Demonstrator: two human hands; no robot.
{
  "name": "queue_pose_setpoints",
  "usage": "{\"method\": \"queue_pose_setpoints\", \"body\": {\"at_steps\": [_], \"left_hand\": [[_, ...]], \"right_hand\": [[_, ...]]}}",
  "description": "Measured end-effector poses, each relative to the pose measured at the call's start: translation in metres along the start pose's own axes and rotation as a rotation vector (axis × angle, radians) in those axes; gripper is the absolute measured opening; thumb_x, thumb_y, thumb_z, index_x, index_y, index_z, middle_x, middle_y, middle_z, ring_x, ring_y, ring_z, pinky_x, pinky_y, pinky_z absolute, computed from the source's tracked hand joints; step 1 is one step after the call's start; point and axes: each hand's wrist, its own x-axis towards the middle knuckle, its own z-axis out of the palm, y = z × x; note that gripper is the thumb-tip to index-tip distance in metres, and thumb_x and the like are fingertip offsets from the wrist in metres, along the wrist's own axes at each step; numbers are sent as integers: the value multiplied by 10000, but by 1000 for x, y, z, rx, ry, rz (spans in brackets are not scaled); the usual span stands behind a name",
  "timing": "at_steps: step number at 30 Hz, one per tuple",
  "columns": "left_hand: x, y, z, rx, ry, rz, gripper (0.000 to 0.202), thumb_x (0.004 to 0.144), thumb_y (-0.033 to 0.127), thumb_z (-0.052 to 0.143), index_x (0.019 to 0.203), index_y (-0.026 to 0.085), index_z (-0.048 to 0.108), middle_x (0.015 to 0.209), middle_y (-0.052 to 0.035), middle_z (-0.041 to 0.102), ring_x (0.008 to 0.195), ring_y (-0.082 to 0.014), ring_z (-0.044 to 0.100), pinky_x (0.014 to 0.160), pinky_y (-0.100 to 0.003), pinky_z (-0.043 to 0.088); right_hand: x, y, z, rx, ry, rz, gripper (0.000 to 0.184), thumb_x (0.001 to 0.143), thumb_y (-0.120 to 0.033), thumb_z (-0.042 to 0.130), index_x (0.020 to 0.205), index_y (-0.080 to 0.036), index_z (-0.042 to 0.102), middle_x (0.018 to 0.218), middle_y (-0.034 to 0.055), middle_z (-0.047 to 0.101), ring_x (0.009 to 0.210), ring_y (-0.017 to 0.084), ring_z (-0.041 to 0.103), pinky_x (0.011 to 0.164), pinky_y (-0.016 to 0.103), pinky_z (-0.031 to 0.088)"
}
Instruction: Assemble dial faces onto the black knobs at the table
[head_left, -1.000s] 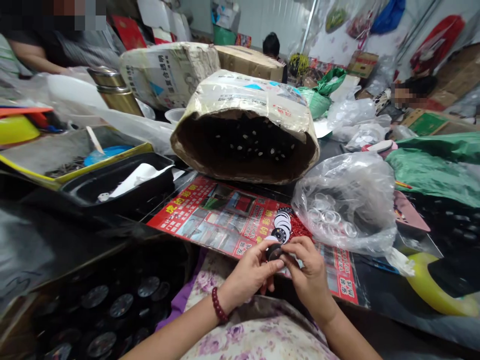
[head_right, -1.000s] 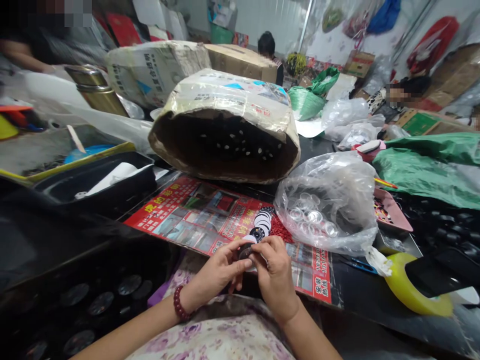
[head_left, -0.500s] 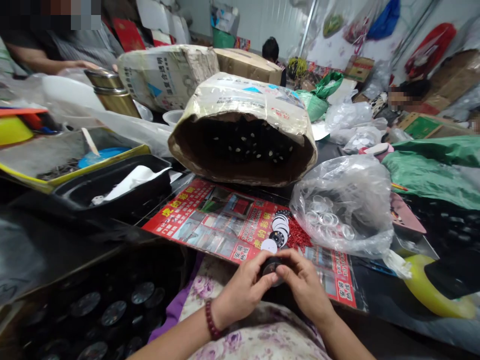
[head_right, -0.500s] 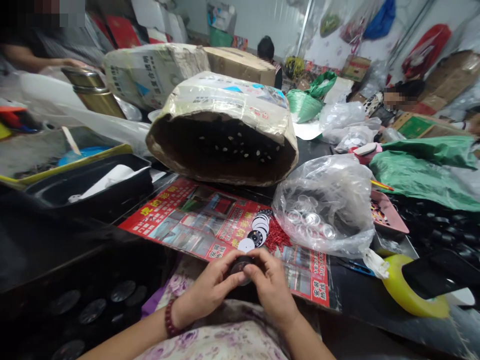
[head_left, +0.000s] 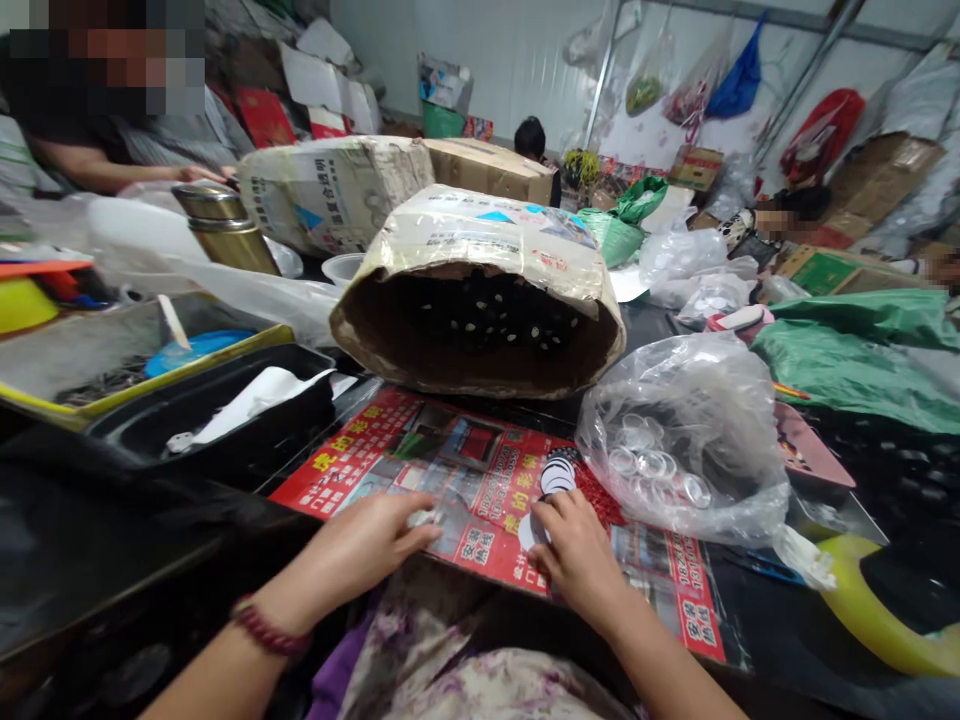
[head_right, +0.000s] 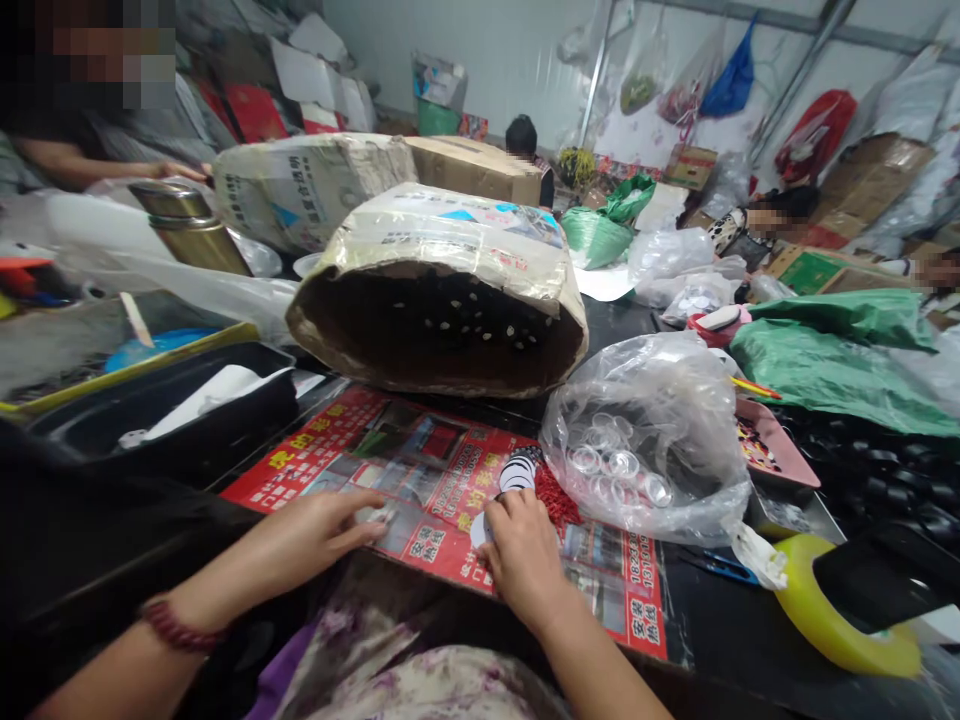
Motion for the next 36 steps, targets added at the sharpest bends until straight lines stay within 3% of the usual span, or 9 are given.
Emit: {"method": "queue_pose_setpoints", "body": {"at_steps": [3,6,11,16,22,36], "left_hand": [[18,29,10,-34,-21,112,288,826,410,517,997,233,666,633,-7,662,624,-179,608,585,-239,367],[15,37,22,-191,47,161,308,859,409,476,990,197,657,594,-1,630,544,-147,559,534,-225,358],[-15,18,36,-412,119,154,291,867,389,477,942,171,655,589,14,590,491,-105,480,503,-203,363],[-46,0,49,-536,67,70,280,858,378,489,916,161,656,551,47,492,456,-81,438,460,-186,341],[-61,-8,59,-652,34,27,238,835,339,507,877,153,649,579,37,529,469,-90,494,467,-191,373],[-92,-50,65,-1063,149,-261,340,766,443,573,889,126,598,618,15,604,366,-68,492,360,-185,351]], "right_hand": [[7,-5,5,-84,-48,12,247,727,-211,719,943,-204,598,993,68,570,940,253,484,793,371,427],[8,-2,4,-99,-50,18,243,744,-243,709,950,-208,585,996,68,564,929,252,483,781,373,426],[5,5,6,-101,-44,-41,310,788,-255,657,1081,-214,562,1028,84,574,952,265,484,777,391,415],[-9,8,17,-106,85,-137,413,840,-351,583,1216,-205,495,1129,107,561,1047,283,470,873,445,378],[-29,-1,29,-154,131,-164,367,863,-367,541,1194,-215,500,1157,107,545,1141,304,417,944,496,324],[-28,0,39,-211,189,-250,364,845,-434,556,1111,-187,548,1116,116,573,1111,310,435,936,496,322]]}}
